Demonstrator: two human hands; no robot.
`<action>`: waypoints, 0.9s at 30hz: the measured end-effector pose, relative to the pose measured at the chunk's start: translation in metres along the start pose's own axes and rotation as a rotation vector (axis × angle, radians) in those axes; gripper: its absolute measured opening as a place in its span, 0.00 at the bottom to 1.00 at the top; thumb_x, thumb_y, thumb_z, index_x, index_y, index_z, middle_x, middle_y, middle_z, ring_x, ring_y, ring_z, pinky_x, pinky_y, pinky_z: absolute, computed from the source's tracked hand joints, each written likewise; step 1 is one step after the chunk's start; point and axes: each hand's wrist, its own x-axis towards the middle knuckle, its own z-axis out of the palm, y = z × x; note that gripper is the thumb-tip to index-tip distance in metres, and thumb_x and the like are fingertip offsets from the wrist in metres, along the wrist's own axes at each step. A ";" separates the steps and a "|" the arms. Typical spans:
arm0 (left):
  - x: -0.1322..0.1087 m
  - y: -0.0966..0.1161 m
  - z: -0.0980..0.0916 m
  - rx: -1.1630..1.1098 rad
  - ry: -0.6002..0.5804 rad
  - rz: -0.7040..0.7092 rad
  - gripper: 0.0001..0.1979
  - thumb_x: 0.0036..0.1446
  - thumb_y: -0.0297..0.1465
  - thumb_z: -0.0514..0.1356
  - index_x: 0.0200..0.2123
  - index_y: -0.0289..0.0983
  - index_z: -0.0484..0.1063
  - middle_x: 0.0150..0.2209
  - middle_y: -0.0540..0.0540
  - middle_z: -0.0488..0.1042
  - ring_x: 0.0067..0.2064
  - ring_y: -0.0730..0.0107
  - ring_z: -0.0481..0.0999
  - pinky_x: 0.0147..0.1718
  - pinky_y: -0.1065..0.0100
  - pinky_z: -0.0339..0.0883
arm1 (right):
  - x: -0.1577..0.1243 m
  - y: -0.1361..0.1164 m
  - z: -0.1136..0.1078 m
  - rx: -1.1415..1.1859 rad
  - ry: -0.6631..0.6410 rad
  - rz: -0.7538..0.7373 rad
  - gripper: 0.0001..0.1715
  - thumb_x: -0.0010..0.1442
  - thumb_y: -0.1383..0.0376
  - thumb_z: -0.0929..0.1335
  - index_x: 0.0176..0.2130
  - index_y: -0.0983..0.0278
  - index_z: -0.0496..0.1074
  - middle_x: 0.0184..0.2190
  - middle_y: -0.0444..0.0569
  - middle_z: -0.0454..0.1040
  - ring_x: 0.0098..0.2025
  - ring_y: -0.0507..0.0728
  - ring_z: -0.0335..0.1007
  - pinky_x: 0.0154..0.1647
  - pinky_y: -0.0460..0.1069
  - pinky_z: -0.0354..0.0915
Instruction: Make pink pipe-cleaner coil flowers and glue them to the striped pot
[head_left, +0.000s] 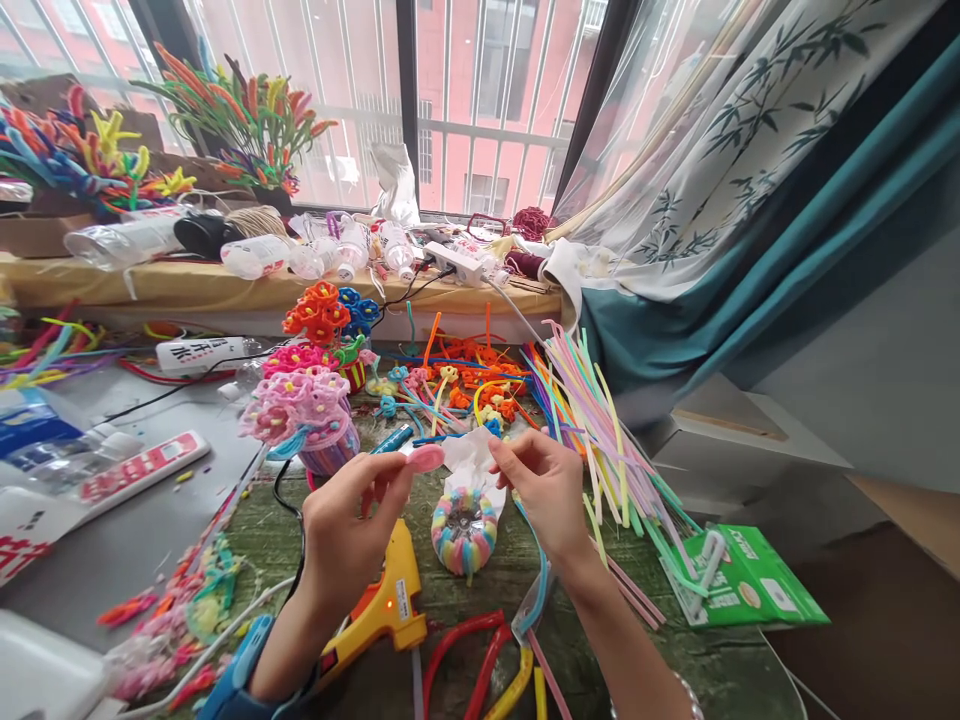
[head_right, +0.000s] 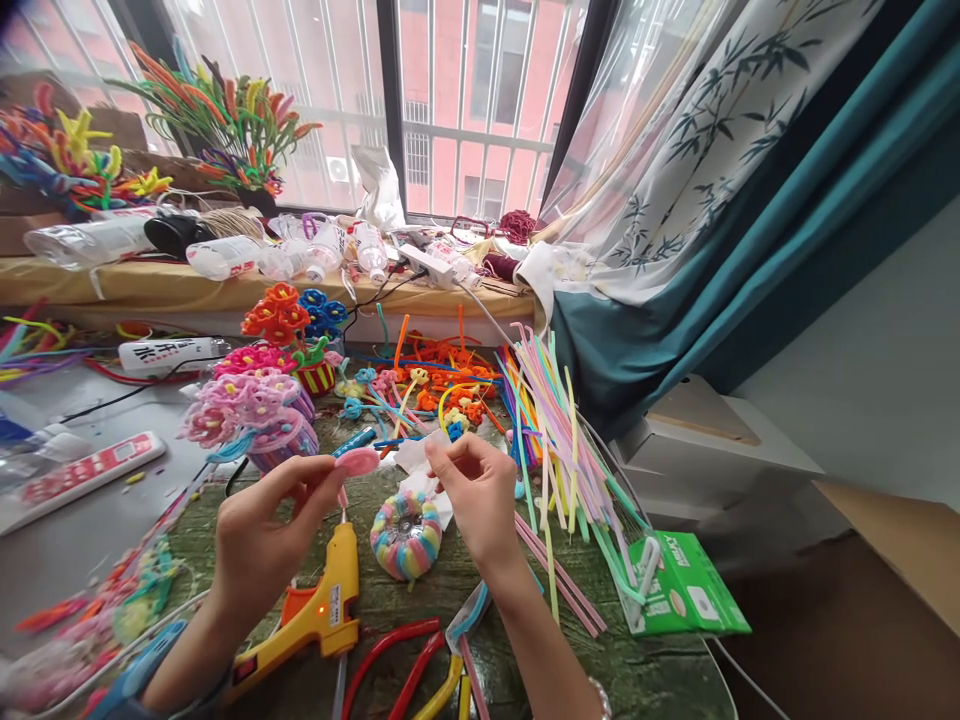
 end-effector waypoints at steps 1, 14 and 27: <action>0.000 0.000 0.000 -0.066 -0.033 -0.097 0.02 0.61 0.29 0.63 0.35 0.37 0.75 0.24 0.53 0.75 0.23 0.75 0.69 0.25 0.73 0.65 | -0.001 0.000 0.000 -0.052 -0.002 -0.020 0.22 0.58 0.51 0.74 0.23 0.64 0.74 0.19 0.45 0.74 0.20 0.53 0.69 0.24 0.47 0.64; 0.009 0.013 -0.006 -0.600 -0.311 -0.581 0.11 0.54 0.38 0.68 0.29 0.35 0.79 0.24 0.49 0.77 0.24 0.71 0.73 0.22 0.73 0.67 | -0.008 -0.007 0.005 -0.068 -0.385 0.015 0.16 0.62 0.54 0.72 0.38 0.64 0.80 0.32 0.49 0.81 0.29 0.54 0.75 0.29 0.47 0.68; 0.009 0.015 -0.005 -0.533 -0.335 -0.499 0.11 0.56 0.37 0.67 0.27 0.35 0.78 0.22 0.51 0.73 0.23 0.74 0.68 0.20 0.75 0.60 | -0.007 -0.005 0.006 0.072 -0.396 0.227 0.18 0.46 0.53 0.80 0.29 0.65 0.80 0.22 0.46 0.79 0.22 0.53 0.72 0.25 0.47 0.70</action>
